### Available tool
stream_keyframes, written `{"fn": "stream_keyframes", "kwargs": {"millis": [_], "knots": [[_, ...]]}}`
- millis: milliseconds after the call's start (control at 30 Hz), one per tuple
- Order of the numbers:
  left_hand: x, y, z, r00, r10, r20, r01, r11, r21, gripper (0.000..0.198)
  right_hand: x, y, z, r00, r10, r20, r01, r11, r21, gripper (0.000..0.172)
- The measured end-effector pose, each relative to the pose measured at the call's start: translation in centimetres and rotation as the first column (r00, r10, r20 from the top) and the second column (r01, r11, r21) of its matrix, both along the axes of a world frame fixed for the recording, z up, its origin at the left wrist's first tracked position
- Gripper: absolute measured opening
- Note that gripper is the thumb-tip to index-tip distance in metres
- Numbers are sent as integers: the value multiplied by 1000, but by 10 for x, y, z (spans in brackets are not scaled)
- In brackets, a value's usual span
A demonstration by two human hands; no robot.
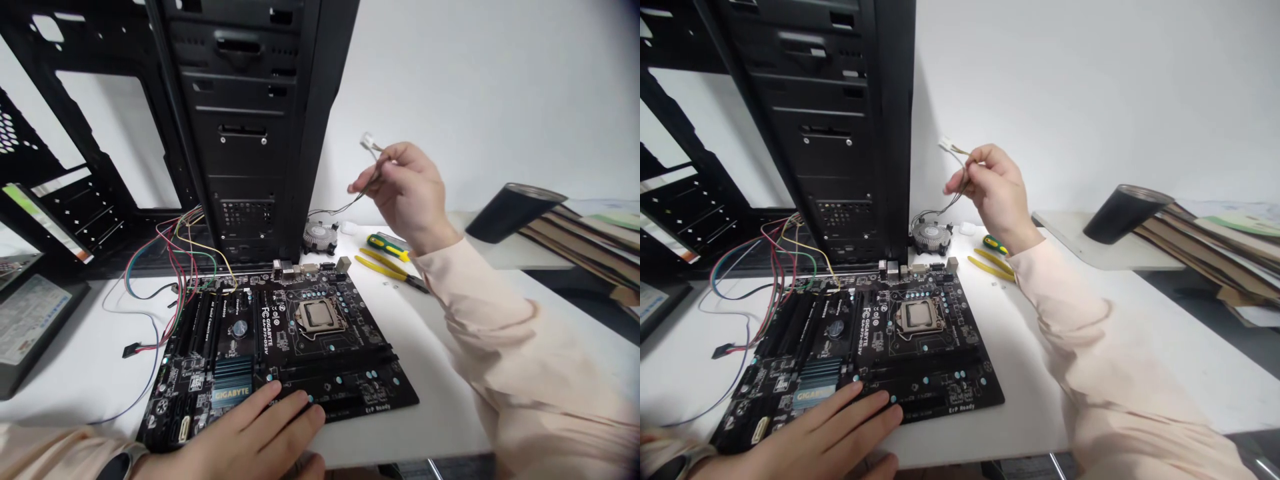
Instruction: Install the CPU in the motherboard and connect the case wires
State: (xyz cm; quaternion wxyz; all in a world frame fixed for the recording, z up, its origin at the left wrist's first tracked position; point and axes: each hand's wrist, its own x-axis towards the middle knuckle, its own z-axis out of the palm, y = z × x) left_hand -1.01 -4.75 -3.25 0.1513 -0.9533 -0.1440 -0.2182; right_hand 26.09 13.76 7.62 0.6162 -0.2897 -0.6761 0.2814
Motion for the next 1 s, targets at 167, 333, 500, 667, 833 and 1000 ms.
{"fn": "stream_keyframes", "kwargs": {"millis": [167, 333, 500, 667, 833, 1000], "knots": [[2, -2, 3, 1000, 1, 12, -1, 1000, -16, 22, -21, -25, -1, 974, 147, 173, -124, 983, -137, 12], [3, -2, 0, 1000, 5, 25, -4, 1000, -13, 19, -38, -53, 9, 777, 177, 604, -108, 983, -149, 12], [1, -2, -1, 1000, 4, -15, -4, 1000, -16, 18, -57, -67, 13, 467, 136, 874, -222, 974, -32, 21], [0, -2, -4, 999, -3, -46, 2, 1000, -15, 19, -77, -65, 5, 219, -15, 976, -206, 977, 61, 16], [-1, -3, -4, 999, -9, -39, 7, 999, -40, 23, -87, -61, -1, 18, 13, 1000, -178, 984, -10, 21], [-3, -3, 0, 999, -11, -54, 7, 997, -76, 23, -92, -60, -10, -86, -12, 996, -173, 985, -3, 22]]}}
